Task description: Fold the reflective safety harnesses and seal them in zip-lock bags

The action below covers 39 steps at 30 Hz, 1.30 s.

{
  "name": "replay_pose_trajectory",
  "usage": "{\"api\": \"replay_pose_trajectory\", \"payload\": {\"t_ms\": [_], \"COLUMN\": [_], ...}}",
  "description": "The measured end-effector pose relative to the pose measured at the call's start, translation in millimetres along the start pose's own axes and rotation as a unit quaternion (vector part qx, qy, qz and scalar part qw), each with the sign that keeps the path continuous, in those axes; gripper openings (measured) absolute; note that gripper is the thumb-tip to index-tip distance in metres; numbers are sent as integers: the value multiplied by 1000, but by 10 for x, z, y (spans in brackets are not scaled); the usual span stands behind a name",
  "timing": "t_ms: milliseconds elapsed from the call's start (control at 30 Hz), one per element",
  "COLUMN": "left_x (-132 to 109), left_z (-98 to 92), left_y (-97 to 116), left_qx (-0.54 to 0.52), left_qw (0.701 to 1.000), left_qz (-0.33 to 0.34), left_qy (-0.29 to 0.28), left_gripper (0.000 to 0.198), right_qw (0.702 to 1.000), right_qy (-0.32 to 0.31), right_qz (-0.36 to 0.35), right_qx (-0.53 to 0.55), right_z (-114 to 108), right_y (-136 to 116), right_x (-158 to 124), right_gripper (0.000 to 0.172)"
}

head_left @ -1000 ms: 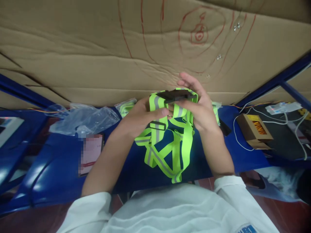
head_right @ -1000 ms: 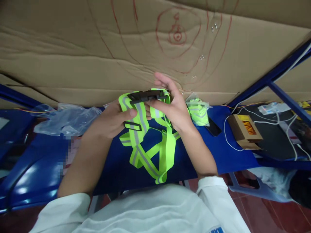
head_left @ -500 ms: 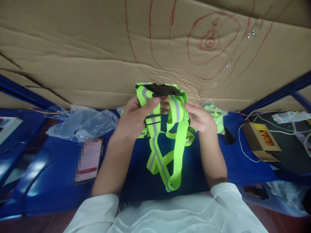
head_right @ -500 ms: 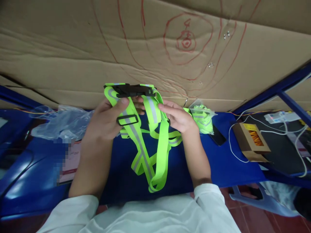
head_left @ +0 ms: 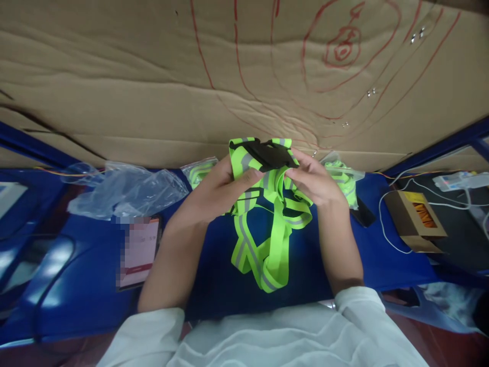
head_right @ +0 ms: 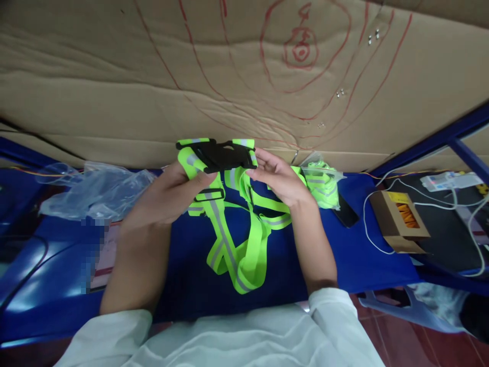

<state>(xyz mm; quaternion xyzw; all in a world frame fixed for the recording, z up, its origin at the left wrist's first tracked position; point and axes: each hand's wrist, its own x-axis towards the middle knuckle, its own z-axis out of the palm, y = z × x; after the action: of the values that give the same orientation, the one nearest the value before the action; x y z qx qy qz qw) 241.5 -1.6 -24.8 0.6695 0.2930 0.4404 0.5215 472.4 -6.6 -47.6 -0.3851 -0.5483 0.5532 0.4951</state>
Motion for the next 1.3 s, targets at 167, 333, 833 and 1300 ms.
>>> {"api": "replay_pose_trajectory", "payload": {"t_ms": [167,333,833,1300], "left_x": [6,-44,-9,-122], "left_z": [15,18,65,52], "left_y": [9,6,-24,182], "left_qx": [1,-49,-6,-73], "left_qw": [1000,998,997,993], "left_qz": [21,41,76,47], "left_qy": [17,2,-6,-77], "left_gripper": [42,40,37,35], "right_qw": [999,997,995,997], "right_qy": [-26,-73,-29,-11], "right_qz": [-25,-26,-72,-51], "right_qx": [33,19,-70,51], "right_z": [86,19,117,245], "right_y": [-66,-100,-141,-207], "right_x": [-69,-124,-98,-224], "right_gripper": [62,75,58,43]}}
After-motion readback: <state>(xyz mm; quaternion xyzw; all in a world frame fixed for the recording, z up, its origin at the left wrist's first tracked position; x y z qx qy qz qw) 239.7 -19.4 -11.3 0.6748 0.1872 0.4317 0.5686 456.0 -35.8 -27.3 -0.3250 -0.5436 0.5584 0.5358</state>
